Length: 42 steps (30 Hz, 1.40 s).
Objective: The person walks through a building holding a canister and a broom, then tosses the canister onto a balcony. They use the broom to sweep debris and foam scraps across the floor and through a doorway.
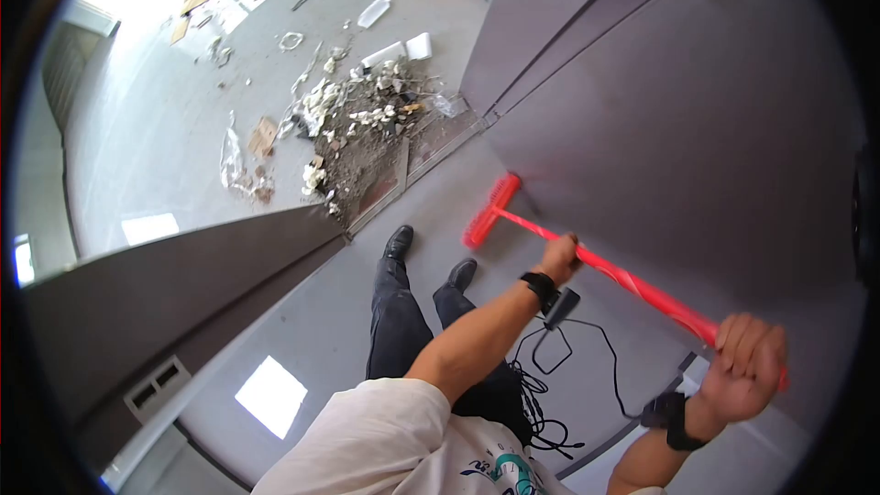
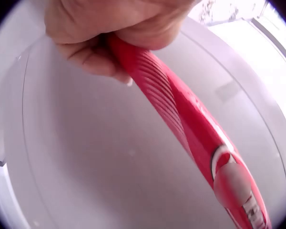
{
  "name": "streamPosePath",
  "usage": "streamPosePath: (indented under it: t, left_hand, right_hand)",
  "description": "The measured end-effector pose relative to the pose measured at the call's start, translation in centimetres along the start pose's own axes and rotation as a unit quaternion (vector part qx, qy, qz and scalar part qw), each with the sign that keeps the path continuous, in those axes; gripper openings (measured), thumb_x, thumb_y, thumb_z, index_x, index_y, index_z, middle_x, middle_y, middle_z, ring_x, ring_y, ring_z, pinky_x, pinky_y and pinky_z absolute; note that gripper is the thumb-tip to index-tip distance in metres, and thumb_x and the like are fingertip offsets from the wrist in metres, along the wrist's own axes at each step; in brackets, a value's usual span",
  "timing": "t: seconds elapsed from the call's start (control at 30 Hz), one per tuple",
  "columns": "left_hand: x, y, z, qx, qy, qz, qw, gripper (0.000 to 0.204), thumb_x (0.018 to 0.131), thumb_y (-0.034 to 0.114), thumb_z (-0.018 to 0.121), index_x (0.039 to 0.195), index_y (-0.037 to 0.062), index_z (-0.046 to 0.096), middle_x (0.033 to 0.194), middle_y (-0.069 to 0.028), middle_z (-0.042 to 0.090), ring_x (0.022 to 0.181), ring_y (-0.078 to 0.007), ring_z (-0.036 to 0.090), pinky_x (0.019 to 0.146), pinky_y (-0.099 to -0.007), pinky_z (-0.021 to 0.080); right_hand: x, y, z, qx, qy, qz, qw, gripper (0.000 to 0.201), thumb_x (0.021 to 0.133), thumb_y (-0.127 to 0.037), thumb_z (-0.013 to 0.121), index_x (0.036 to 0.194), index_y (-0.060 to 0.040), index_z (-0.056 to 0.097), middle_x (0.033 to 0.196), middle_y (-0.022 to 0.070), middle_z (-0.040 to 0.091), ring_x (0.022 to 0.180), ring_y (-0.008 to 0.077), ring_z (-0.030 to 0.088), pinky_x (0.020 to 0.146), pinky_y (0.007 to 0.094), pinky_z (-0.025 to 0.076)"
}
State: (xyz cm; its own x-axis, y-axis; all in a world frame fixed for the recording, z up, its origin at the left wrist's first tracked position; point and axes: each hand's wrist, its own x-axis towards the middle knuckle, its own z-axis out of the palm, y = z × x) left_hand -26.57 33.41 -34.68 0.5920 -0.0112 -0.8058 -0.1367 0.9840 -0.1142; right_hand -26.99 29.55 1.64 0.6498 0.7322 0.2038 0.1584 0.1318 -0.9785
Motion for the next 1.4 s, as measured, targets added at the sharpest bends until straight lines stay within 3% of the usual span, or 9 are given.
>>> streamPosePath:
  t: [0.2,0.43,0.53,0.6,0.83,1.03,1.2,1.33,1.4]
  left_hand:
    - [0.5,17.0,-1.0,0.034,0.055,0.114,0.991,0.008,0.083,0.009,0.045,0.079,0.0019,0.047,0.069,-0.0068,0.05,0.061,-0.0184,0.054,0.056,-0.0311,0.05]
    - [-5.1,15.7,1.0,0.064,0.03,0.079,0.994,0.015,0.085,0.014,0.045,0.081,-0.0001,0.047,0.07,-0.0078,0.054,0.059,-0.0175,0.055,0.05,-0.0328,0.05]
    - [-6.3,16.5,2.3,0.07,-0.016,-0.02,0.997,0.011,0.087,0.015,0.045,0.082,0.0051,0.045,0.067,-0.003,0.05,0.057,-0.0141,0.052,0.049,-0.0289,0.048]
    - [-2.6,18.8,1.1,0.021,-0.024,-0.006,0.999,0.012,0.087,0.015,0.045,0.079,0.0065,0.045,0.065,-0.0023,0.049,0.055,-0.0137,0.051,0.046,-0.028,0.047]
    - [3.9,38.1,-0.8,-0.046,-0.02,0.085,0.995,0.014,0.08,0.009,0.045,0.067,0.0106,0.041,0.057,-0.001,0.043,0.047,-0.0136,0.048,0.042,-0.0255,0.043]
    - [-4.4,31.4,2.3,-0.026,-0.03,0.138,0.99,0.011,0.083,0.011,0.049,0.073,0.0094,0.044,0.062,-0.0011,0.047,0.055,-0.0133,0.051,0.048,-0.0253,0.047]
    - [-5.6,23.8,4.0,0.04,-0.092,-0.045,0.994,0.016,0.087,0.016,0.043,0.073,0.0087,0.045,0.062,-0.0021,0.05,0.051,-0.0146,0.05,0.043,-0.025,0.044]
    - [1.9,24.6,1.4,0.084,-0.052,-0.095,0.991,0.009,0.083,0.015,0.044,0.077,0.0082,0.043,0.063,-0.0036,0.048,0.052,-0.016,0.048,0.042,-0.0247,0.04]
    - [2.8,28.1,1.5,0.036,-0.036,-0.038,0.998,0.009,0.081,0.015,0.045,0.074,0.0094,0.043,0.06,-0.0026,0.045,0.047,-0.0146,0.046,0.039,-0.0246,0.038]
  right_hand:
    - [5.9,5.8,5.1,0.069,-0.015,-0.034,0.997,0.024,0.081,-0.011,0.041,0.06,-0.0115,0.03,0.048,0.0,0.031,0.044,0.0103,0.026,0.048,0.0281,0.026]
    - [7.5,-0.1,5.8,0.078,0.008,-0.02,0.997,0.027,0.081,-0.014,0.045,0.059,-0.0117,0.03,0.047,0.0001,0.032,0.043,0.0103,0.025,0.047,0.0268,0.025]
    - [9.6,-1.1,9.7,0.035,0.011,-0.005,0.999,0.026,0.08,-0.014,0.046,0.059,-0.0108,0.031,0.047,0.0005,0.033,0.043,0.0108,0.026,0.047,0.0277,0.026]
    - [11.7,0.7,13.9,0.008,-0.04,-0.005,0.999,0.022,0.077,-0.011,0.046,0.06,-0.0086,0.034,0.047,0.0019,0.034,0.044,0.012,0.028,0.047,0.029,0.029]
    - [18.4,7.6,18.7,0.089,-0.163,-0.037,0.982,0.018,0.07,-0.004,0.045,0.058,-0.0057,0.032,0.049,0.0036,0.035,0.044,0.0138,0.029,0.048,0.0317,0.031]
    - [14.8,3.1,15.7,0.057,-0.156,-0.076,0.983,0.021,0.078,-0.01,0.045,0.06,-0.0097,0.034,0.049,0.0007,0.04,0.042,0.0128,0.031,0.047,0.0305,0.032]
    - [16.6,-2.2,15.4,-0.013,-0.169,-0.025,0.985,0.019,0.083,-0.013,0.043,0.066,-0.009,0.036,0.052,0.0002,0.041,0.044,0.0121,0.035,0.049,0.0298,0.034]
    - [17.7,3.5,20.9,-0.089,-0.023,0.009,0.996,0.025,0.081,-0.012,0.042,0.059,-0.0106,0.031,0.048,-0.0007,0.033,0.042,0.0119,0.028,0.048,0.0279,0.03]
    - [18.2,5.0,21.1,-0.072,-0.029,0.007,0.997,0.025,0.08,-0.012,0.044,0.058,-0.0102,0.031,0.047,-0.0006,0.034,0.042,0.0123,0.029,0.048,0.0279,0.031]
